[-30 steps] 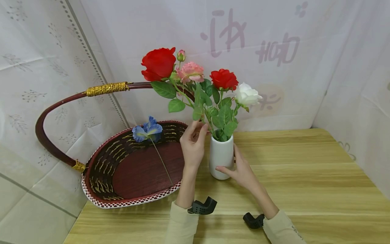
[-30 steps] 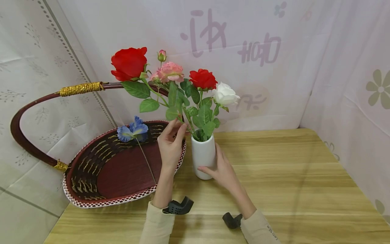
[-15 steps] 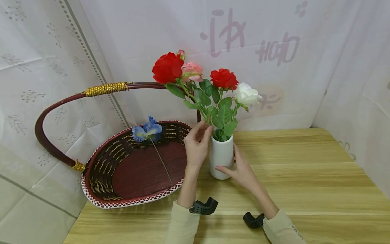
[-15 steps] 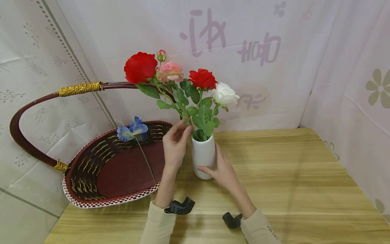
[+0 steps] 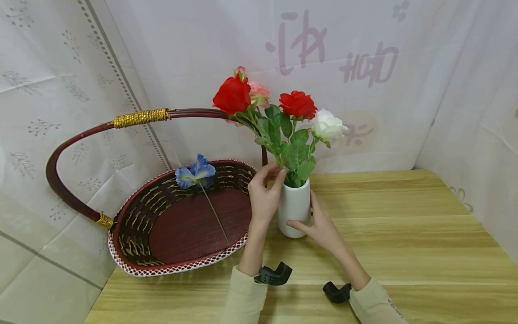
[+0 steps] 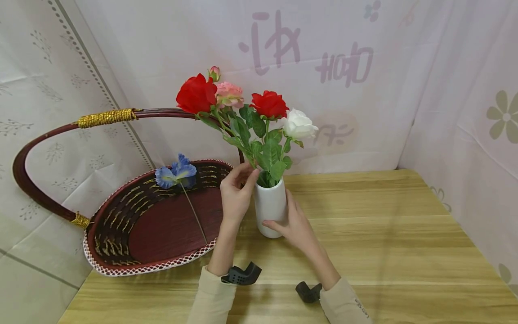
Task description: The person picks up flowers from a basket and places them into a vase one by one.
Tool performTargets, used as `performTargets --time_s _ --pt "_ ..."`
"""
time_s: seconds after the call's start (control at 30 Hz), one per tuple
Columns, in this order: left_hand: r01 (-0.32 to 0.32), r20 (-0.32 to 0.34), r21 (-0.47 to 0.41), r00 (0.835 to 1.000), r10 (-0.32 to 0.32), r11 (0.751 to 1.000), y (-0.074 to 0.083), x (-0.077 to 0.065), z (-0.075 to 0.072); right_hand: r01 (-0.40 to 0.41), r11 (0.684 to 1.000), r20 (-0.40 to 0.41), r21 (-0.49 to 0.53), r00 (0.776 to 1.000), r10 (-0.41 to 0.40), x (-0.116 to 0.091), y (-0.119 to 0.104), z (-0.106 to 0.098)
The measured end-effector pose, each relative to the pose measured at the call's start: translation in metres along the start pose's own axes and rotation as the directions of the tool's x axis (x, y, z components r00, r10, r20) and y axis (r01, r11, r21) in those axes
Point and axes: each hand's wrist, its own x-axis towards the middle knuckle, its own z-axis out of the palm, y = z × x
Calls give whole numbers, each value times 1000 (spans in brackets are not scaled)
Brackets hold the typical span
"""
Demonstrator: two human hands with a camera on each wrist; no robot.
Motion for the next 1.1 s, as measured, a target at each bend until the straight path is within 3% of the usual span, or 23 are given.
performTargets --time_s 0.1,0.23,0.87,1.1 --pt "5 -10 16 1000 -5 1000 15 1 -1 4 1000 -1 -2 1000 -4 0 0 0" --pt "7 -18 32 1000 -7 999 19 1 -1 10 1000 -5 -7 1000 -10 1 1 0" --pt "-25 -10 18 1000 26 1000 13 0 1 1 1000 3 -1 1000 -1 0 -1 -1" --pt "-28 -29 21 999 28 999 -19 -1 6 2 1000 2 4 1000 -2 1 0 -1"
